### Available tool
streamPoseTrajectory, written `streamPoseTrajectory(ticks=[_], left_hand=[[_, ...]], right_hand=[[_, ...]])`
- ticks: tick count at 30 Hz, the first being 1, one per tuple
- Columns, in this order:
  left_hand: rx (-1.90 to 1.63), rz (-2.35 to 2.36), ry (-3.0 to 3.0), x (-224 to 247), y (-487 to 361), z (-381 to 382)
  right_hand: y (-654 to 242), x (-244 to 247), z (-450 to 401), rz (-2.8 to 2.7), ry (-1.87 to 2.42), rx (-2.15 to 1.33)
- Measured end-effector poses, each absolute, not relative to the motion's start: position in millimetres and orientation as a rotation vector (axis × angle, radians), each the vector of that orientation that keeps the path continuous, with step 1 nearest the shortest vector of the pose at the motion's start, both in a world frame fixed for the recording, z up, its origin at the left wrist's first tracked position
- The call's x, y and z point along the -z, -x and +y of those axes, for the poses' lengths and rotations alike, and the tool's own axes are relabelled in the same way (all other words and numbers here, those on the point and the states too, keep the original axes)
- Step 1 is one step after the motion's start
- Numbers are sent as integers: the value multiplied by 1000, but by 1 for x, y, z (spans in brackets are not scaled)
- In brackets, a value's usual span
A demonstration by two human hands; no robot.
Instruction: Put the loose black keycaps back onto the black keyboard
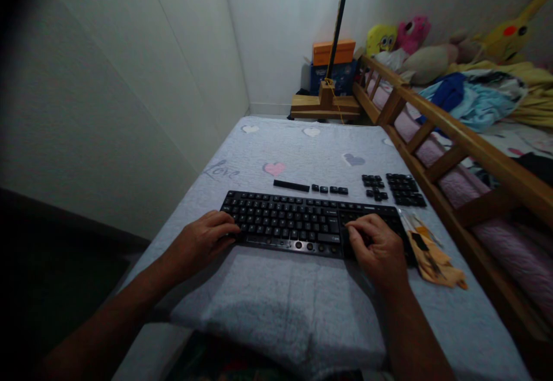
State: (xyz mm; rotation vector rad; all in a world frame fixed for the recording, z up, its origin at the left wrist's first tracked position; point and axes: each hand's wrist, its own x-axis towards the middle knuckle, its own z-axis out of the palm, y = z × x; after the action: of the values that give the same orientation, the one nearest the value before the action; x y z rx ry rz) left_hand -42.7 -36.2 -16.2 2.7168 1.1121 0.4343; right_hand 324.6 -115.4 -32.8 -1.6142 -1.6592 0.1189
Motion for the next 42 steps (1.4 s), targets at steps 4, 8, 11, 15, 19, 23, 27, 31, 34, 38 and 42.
streamPoseTrajectory(ticks=[4, 8, 11, 15, 19, 23, 27, 31, 34, 38, 42], left_hand=[[-473, 1082, -2672, 20, 45, -37], [-506, 1074, -2675, 22, 46, -39], [-555, 1067, -2697, 24, 43, -40], [-637, 1107, -2644, 27, 40, -39], [-693, 1126, -2468, 27, 40, -37], [-647, 1106, -2289, 23, 41, -35], [-597, 1060, -2186, 20, 41, -30], [-552, 1048, -2157, 18, 39, -24], [-513, 1066, -2148, 16, 37, -21], [-471, 1102, -2125, 14, 35, -19], [-433, 1108, -2112, 12, 35, -18]], right_hand=[[-325, 33, -114, -1660, 1617, -120], [-325, 32, -114, -1661, 1601, -127], [-325, 31, -114, -1663, 1601, -129], [-324, 31, -114, -1668, 1602, -121], [-323, 31, -114, -1662, 1608, -120], [-323, 31, -114, -1654, 1615, -136], [-323, 30, -114, -1646, 1623, -147], [-325, 31, -114, -1650, 1636, -152], [-324, 31, -114, -1654, 1628, -156], [-324, 31, -114, -1661, 1626, -147], [-325, 32, -114, -1671, 1617, -136]])
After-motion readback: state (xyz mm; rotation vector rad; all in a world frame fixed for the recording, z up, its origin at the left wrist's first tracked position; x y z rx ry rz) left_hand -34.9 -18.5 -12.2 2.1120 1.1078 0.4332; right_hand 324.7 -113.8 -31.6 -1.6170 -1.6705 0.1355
